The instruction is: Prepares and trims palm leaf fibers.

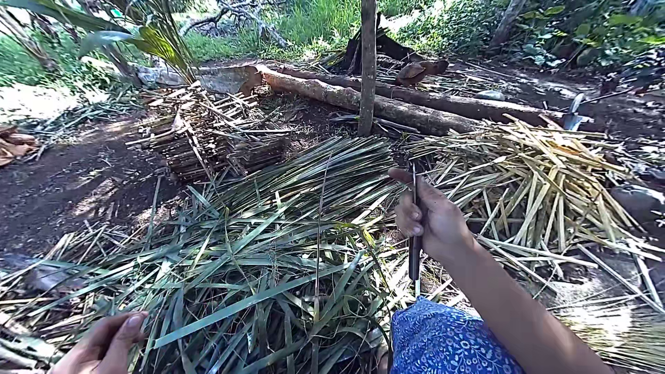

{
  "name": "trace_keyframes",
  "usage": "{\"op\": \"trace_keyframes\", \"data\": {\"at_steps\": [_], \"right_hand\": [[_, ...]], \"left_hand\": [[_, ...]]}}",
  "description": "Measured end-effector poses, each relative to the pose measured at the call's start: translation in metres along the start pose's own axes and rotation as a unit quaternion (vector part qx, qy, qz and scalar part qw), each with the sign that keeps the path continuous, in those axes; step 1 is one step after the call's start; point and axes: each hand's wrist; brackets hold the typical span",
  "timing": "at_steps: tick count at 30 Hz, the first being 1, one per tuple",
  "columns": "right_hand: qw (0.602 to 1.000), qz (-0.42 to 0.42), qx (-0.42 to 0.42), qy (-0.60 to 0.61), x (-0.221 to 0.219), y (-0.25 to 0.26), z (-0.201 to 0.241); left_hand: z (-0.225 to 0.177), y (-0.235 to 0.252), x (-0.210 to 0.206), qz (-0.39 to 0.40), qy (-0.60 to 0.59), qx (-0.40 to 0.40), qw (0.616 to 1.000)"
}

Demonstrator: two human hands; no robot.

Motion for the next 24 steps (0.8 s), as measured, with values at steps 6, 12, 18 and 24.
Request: {"op": "trace_keyframes", "data": {"at_steps": [6,12,18,24], "right_hand": [[0.999,-0.025,0.034,0.003,0.012,0.004,0.002],[0.998,-0.046,0.044,0.016,0.017,0.007,0.005],[0.995,-0.064,0.064,0.033,0.018,0.011,0.006],[0.977,-0.173,0.104,0.074,0.033,0.022,0.017]], "left_hand": [[0.039,0.001,0.023,-0.051,0.032,0.055,0.997],[0.056,-0.005,0.037,-0.089,0.097,0.108,0.985],[0.054,0.000,0.034,-0.134,0.154,0.133,0.970],[0.094,0.016,0.057,-0.206,0.192,0.204,0.938]]}}
Point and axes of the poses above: each hand's wrist, its own y-axis towards the middle knuckle, its own x-axis out of the back of the hand, z = x × y, and after that the axes turned 14 degrees about -z, right-handed
